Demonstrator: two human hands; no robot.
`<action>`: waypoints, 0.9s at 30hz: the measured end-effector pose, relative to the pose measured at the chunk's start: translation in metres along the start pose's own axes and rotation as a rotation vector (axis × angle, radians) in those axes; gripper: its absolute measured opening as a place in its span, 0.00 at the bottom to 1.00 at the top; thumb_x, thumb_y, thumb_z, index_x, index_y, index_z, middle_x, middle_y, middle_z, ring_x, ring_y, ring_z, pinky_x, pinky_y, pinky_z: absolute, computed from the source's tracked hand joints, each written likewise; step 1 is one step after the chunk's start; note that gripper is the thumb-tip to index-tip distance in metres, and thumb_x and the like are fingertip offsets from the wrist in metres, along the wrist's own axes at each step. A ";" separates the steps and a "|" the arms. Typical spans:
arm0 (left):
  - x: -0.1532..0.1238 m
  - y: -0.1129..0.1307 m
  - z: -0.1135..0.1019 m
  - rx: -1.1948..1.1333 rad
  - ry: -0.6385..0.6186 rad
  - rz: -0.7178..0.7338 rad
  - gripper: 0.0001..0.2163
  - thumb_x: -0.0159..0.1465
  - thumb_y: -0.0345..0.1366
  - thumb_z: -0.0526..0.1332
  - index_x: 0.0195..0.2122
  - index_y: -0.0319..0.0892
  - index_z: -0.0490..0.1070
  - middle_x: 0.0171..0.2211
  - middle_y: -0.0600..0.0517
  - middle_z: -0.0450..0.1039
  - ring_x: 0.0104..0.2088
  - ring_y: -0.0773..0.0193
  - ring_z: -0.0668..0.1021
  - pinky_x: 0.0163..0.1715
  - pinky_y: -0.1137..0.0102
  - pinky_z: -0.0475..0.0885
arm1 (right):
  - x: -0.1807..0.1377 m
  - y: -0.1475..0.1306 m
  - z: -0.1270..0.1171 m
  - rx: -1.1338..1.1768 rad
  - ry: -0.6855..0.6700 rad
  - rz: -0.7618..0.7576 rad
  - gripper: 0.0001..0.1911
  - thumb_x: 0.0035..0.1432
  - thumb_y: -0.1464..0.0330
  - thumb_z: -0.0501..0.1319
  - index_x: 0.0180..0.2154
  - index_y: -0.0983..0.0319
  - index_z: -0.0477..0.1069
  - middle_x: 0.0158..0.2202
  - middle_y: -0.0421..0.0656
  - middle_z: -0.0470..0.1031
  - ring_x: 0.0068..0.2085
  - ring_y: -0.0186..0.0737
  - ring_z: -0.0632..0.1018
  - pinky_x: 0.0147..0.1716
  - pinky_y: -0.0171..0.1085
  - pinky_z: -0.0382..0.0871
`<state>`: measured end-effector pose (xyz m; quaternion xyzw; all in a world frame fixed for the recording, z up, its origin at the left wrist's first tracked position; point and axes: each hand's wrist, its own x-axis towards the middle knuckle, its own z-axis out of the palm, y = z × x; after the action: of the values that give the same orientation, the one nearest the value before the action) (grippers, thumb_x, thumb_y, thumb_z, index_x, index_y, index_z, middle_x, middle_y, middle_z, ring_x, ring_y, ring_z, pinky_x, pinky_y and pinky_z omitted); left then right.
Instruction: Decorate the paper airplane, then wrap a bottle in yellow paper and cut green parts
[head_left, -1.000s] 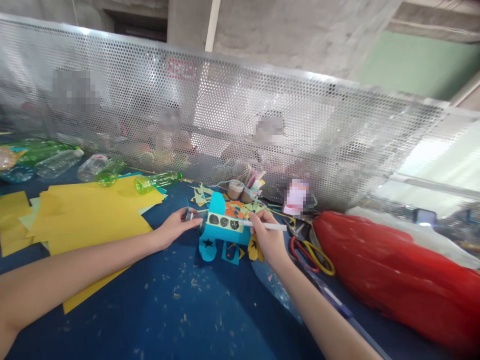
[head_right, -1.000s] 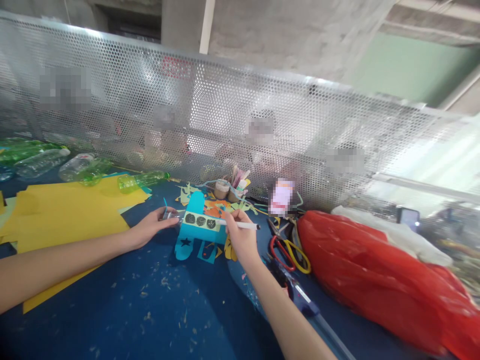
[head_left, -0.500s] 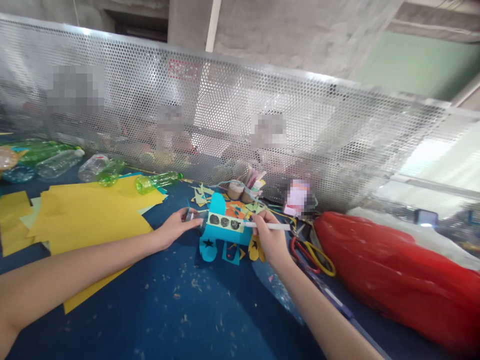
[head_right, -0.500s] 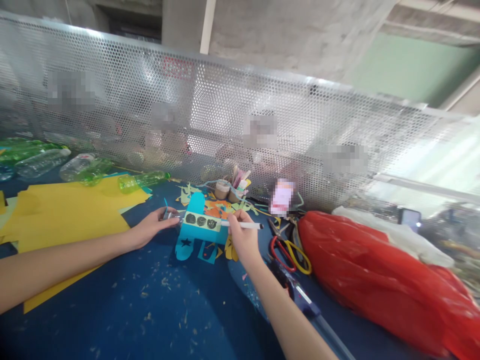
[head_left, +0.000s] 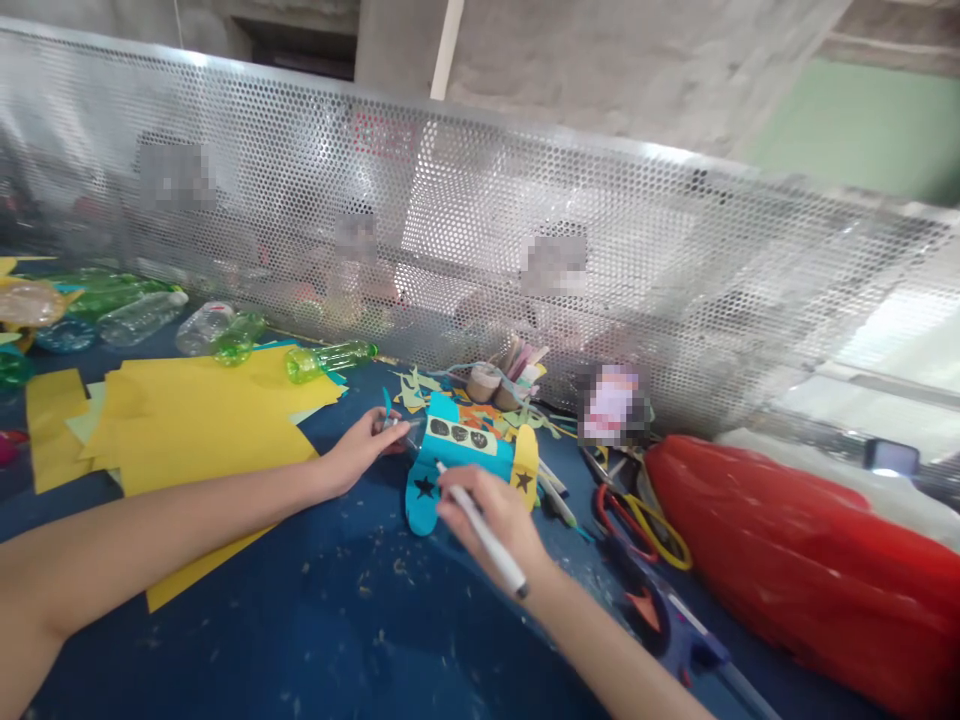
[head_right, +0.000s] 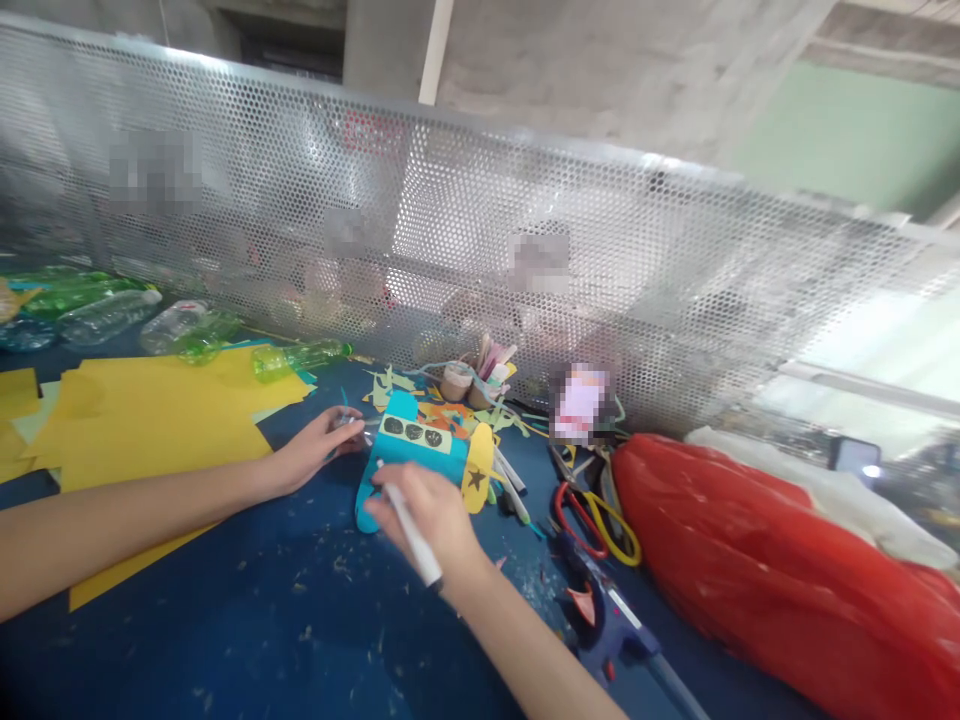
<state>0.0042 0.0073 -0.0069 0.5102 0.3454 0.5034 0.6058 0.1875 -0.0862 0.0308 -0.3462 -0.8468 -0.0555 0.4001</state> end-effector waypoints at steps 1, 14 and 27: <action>0.000 0.000 0.000 -0.005 -0.004 0.003 0.18 0.54 0.44 0.66 0.40 0.40 0.64 0.32 0.51 0.72 0.36 0.63 0.76 0.42 0.65 0.70 | -0.003 -0.005 0.005 -0.004 -0.084 -0.104 0.09 0.64 0.61 0.54 0.38 0.59 0.67 0.26 0.39 0.75 0.25 0.35 0.75 0.25 0.32 0.65; 0.000 0.007 0.005 -0.089 0.035 -0.026 0.10 0.48 0.37 0.65 0.27 0.41 0.66 0.24 0.57 0.68 0.30 0.66 0.74 0.34 0.71 0.68 | -0.017 -0.012 0.029 -0.147 -0.250 -0.198 0.06 0.62 0.71 0.53 0.34 0.58 0.68 0.24 0.38 0.73 0.22 0.34 0.74 0.22 0.33 0.62; -0.001 0.008 0.005 -0.167 0.075 -0.060 0.11 0.50 0.38 0.67 0.28 0.40 0.67 0.25 0.54 0.72 0.30 0.64 0.77 0.37 0.67 0.71 | -0.016 -0.005 0.027 -0.323 0.059 0.012 0.03 0.59 0.70 0.55 0.36 0.59 0.61 0.26 0.42 0.71 0.28 0.42 0.74 0.28 0.38 0.67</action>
<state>0.0062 0.0048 0.0018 0.4282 0.3396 0.5309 0.6476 0.1744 -0.0883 0.0020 -0.4094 -0.8127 -0.1986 0.3641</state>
